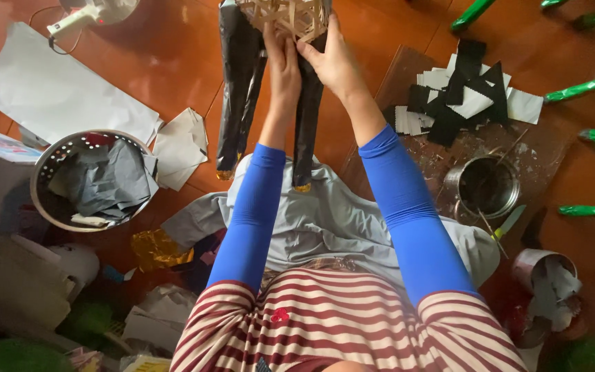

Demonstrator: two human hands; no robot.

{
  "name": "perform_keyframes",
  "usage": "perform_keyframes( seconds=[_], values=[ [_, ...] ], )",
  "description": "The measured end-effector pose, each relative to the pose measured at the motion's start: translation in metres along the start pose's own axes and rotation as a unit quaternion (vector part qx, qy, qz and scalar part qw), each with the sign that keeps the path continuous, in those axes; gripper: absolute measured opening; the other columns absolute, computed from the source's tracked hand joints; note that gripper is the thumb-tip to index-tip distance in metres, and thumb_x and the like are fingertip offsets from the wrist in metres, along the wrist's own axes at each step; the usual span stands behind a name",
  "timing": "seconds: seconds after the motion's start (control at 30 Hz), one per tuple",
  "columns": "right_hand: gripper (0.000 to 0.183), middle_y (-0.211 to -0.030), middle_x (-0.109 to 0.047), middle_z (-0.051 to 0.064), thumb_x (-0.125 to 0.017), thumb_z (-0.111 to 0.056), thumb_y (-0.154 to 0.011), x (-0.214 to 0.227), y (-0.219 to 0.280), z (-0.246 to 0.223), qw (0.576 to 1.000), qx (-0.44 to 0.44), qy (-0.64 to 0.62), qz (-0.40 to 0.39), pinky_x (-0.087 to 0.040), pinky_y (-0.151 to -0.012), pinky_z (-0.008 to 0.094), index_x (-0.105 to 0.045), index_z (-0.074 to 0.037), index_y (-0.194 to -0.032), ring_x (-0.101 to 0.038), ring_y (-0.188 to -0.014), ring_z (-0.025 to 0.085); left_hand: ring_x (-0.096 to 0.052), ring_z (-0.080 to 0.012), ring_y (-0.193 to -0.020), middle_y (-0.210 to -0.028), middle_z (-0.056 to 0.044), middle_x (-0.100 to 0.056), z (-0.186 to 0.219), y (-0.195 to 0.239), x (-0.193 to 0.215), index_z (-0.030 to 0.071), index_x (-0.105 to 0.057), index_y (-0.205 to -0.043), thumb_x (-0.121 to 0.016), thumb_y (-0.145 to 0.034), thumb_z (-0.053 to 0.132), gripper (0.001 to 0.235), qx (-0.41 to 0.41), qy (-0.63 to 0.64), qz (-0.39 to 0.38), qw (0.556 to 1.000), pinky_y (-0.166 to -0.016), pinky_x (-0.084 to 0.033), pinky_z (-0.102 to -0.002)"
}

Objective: Assembling and covering a structural frame with paper strips using glue and a brush.

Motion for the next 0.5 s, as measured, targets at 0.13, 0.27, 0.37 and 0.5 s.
perform_keyframes(
  seconds=[0.13, 0.27, 0.37, 0.5],
  values=[
    [0.075, -0.132, -0.071, 0.024, -0.078, -0.034, -0.098, -0.005, -0.002, -0.003, 0.998, 0.024, -0.055, 0.022, -0.056, -0.102, 0.044, -0.036, -0.002, -0.152, -0.069, -0.125, 0.038, -0.036, -0.0215, -0.157, -0.165, -0.015, -0.039, 0.142, 0.048, -0.022, 0.011, -0.02, -0.166, -0.048, -0.111, -0.001, 0.063, -0.068, -0.17, 0.027, 0.983, -0.132, -0.029, -0.035],
    [0.075, -0.124, -0.072, 0.025, -0.079, -0.034, -0.096, -0.005, -0.002, -0.001, 0.998, -0.005, -0.006, 0.058, -0.056, -0.096, 0.046, -0.037, -0.002, -0.15, -0.069, -0.117, 0.043, -0.055, -0.0361, -0.131, -0.147, -0.025, -0.053, 0.159, 0.104, -0.031, 0.012, 0.0, -0.165, -0.07, -0.095, 0.009, 0.099, 0.197, -0.19, -0.056, 0.96, -0.108, -0.045, -0.039],
    [0.074, -0.122, -0.072, 0.026, -0.079, -0.034, -0.095, -0.01, 0.003, -0.001, 0.997, -0.016, 0.015, 0.08, -0.056, -0.094, 0.047, -0.038, -0.001, -0.148, -0.069, -0.115, 0.044, -0.066, -0.0378, -0.115, -0.137, -0.028, -0.061, 0.139, 0.14, -0.023, 0.014, 0.005, -0.165, -0.075, -0.087, 0.014, 0.111, 0.307, -0.218, -0.087, 0.922, -0.094, -0.054, -0.04],
    [0.072, -0.125, -0.071, 0.026, -0.076, -0.035, -0.094, -0.006, 0.007, -0.009, 0.993, -0.049, 0.027, 0.101, -0.053, -0.096, 0.048, -0.042, -0.002, -0.147, -0.067, -0.115, 0.044, -0.061, -0.0301, -0.129, -0.151, -0.028, -0.052, 0.139, 0.151, -0.021, 0.016, 0.012, -0.164, -0.078, -0.093, 0.016, 0.114, 0.133, -0.23, -0.132, 0.955, -0.101, -0.052, -0.038]
  ],
)
Point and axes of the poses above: each hand's wrist, its own y-axis away from the middle knuckle, its own x-axis out of the back of the hand, z = x × y, the point moved 9 cm from there along -y, towards the middle knuckle
